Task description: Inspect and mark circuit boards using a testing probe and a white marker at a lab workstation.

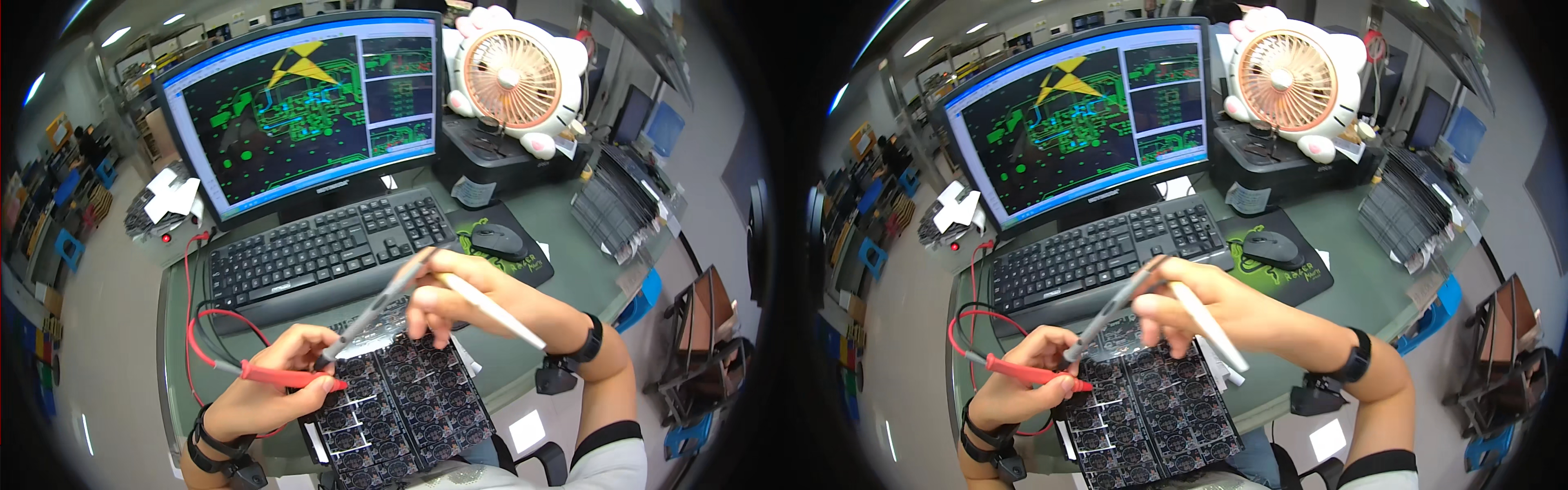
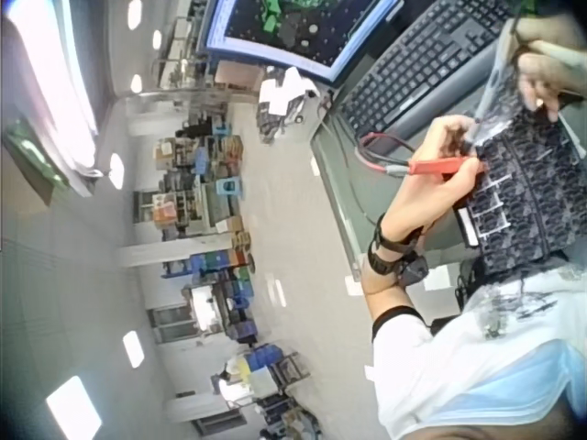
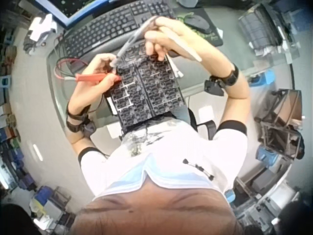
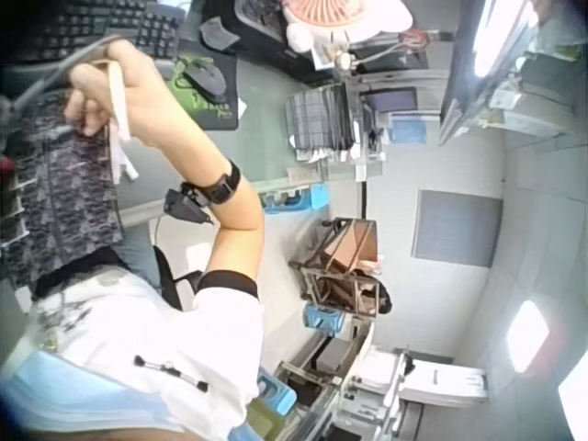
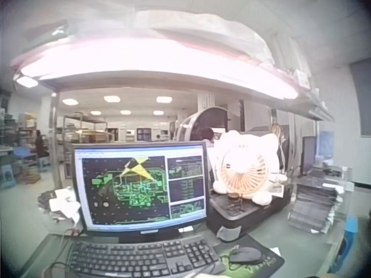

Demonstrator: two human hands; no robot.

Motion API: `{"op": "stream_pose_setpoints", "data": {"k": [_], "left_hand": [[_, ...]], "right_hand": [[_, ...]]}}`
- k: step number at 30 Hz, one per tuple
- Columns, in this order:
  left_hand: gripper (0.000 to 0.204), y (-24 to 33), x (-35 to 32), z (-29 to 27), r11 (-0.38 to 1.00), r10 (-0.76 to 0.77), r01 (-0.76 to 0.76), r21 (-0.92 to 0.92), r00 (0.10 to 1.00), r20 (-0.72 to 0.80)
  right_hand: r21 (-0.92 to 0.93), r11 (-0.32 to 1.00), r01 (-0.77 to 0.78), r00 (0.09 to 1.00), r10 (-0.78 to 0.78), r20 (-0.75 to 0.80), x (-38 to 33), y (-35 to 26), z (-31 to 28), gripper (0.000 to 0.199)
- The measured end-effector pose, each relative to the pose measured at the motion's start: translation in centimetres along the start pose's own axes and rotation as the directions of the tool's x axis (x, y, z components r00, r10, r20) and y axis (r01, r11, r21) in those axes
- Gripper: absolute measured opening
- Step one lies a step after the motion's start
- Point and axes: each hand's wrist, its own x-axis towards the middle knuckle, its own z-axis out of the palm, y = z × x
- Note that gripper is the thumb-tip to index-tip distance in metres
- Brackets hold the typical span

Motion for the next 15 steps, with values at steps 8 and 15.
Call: {"op": "stream_pose_setpoints", "data": {"k": [8, 15], "left_hand": [[0.014, 0.4, 0.4, 0.9, 0.997, 0.048, -0.039, 0.073, 0.99, -0.131], [0.011, 0.2, -0.5, 0.4, 0.977, 0.017, -0.088, -0.193, 0.939, -0.342]], "right_hand": [[0.044, 0.997, 0.058, 0.997, -0.055, -0.055, 0.0, -1.8, 1.7, 0.031], [-0.587, 0.808, -0.05, 0.984, -0.061, -0.167, -4.6, 1.2, -2.1, 0.014]]}}
